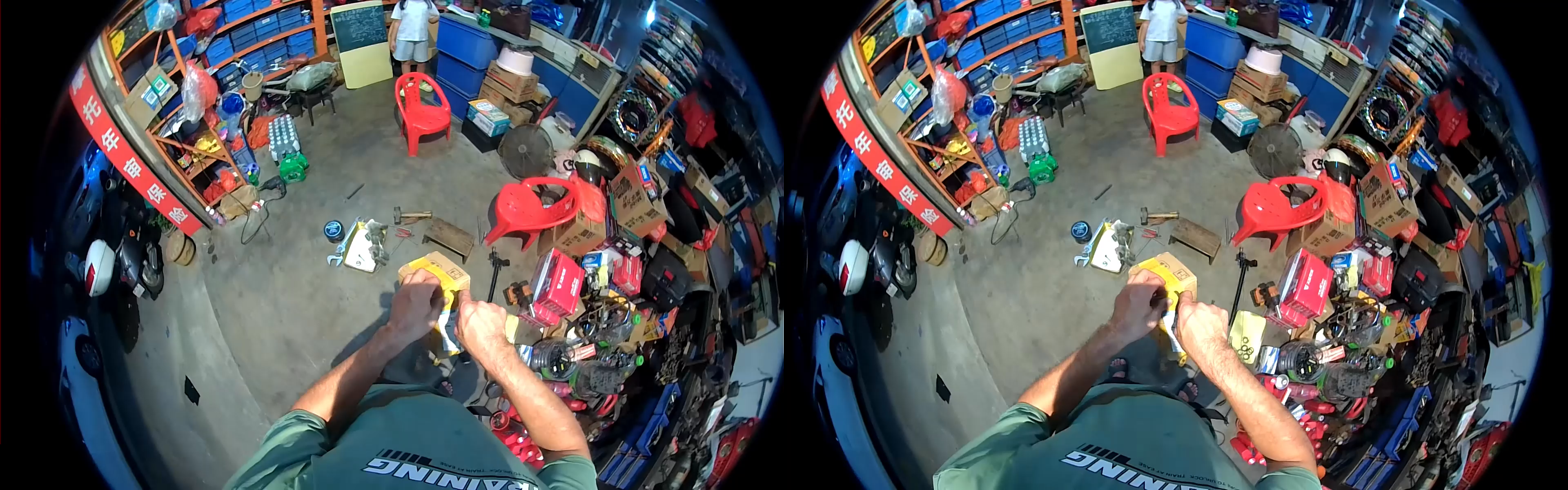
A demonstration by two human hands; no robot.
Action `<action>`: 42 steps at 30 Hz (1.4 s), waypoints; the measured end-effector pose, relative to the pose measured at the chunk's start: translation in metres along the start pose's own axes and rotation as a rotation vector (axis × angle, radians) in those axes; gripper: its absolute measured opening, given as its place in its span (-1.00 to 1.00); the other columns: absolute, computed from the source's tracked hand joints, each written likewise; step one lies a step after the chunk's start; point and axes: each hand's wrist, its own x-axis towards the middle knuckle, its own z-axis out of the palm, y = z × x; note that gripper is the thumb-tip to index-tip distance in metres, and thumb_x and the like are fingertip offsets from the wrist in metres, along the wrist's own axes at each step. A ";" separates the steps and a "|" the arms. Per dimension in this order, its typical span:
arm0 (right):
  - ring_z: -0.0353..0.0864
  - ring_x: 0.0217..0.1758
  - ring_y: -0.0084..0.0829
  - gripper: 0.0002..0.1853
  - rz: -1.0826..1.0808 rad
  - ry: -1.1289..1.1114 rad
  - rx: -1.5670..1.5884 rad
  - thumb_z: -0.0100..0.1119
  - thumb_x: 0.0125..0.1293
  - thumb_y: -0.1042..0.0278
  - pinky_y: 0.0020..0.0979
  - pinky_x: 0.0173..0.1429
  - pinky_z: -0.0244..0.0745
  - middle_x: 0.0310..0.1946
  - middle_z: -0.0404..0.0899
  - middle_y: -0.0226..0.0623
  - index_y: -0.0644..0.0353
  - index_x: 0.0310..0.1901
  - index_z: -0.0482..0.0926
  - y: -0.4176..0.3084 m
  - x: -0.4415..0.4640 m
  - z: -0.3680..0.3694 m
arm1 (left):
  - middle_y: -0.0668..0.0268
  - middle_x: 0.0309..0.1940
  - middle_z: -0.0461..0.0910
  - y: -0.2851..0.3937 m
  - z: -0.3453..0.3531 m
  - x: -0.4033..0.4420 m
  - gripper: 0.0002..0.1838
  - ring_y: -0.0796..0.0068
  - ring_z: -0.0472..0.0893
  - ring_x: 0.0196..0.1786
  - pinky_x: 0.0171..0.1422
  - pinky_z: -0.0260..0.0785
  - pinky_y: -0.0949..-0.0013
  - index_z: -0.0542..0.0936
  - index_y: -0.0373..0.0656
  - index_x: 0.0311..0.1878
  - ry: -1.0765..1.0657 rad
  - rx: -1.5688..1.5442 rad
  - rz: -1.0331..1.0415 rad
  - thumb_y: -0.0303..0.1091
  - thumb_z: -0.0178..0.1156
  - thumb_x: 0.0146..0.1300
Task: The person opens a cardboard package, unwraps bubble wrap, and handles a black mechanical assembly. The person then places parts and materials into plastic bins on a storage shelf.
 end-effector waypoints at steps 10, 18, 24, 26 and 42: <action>0.71 -0.46 -0.05 -0.79 0.028 -0.001 -0.074 0.09 0.18 0.39 -0.11 -0.34 0.60 -0.54 0.66 -0.02 0.36 -0.21 0.50 -0.010 0.011 0.016 | 0.15 -0.27 0.54 -0.017 0.010 -0.008 -0.82 0.04 0.53 -0.14 -0.04 0.39 0.11 0.50 -0.21 -0.28 0.178 -0.091 0.163 -0.43 0.29 0.07; 0.71 -0.45 -0.05 -0.76 0.022 -0.027 -0.015 0.09 0.17 0.39 -0.11 -0.34 0.60 -0.54 0.65 0.00 0.37 -0.18 0.52 -0.011 0.005 0.013 | 0.15 -0.28 0.53 -0.034 0.009 -0.010 -0.84 0.04 0.53 -0.19 -0.06 0.39 0.13 0.50 -0.20 -0.34 0.208 -0.174 0.105 -0.38 0.28 0.09; 0.69 -0.49 -0.08 -0.67 -0.001 -0.029 -0.029 0.08 0.20 0.39 -0.11 -0.36 0.59 -0.56 0.65 -0.05 0.41 -0.06 0.53 -0.003 0.000 0.025 | 0.12 -0.25 0.59 -0.030 0.002 -0.006 -0.85 0.11 0.59 -0.16 -0.08 0.45 0.25 0.53 -0.25 -0.37 0.163 -0.149 -0.013 -0.49 0.33 0.07; 0.69 -0.50 -0.07 -0.68 -0.019 -0.013 -0.005 0.05 0.23 0.41 -0.11 -0.38 0.57 -0.56 0.65 -0.07 0.40 -0.04 0.53 -0.005 -0.004 0.019 | 0.12 -0.25 0.59 -0.032 0.001 -0.007 -0.84 0.11 0.60 -0.18 -0.09 0.45 0.23 0.53 -0.26 -0.36 0.156 -0.144 0.020 -0.51 0.35 0.05; 0.67 -0.50 -0.10 -0.81 -0.022 0.126 0.071 0.03 0.27 0.42 -0.11 -0.43 0.53 -0.55 0.63 -0.14 0.28 -0.13 0.51 0.008 -0.021 0.045 | 0.16 -0.25 0.58 -0.041 -0.006 0.004 -0.81 0.31 0.61 -0.19 -0.08 0.46 0.35 0.46 -0.26 -0.44 0.240 -0.309 -0.010 -0.57 0.34 0.06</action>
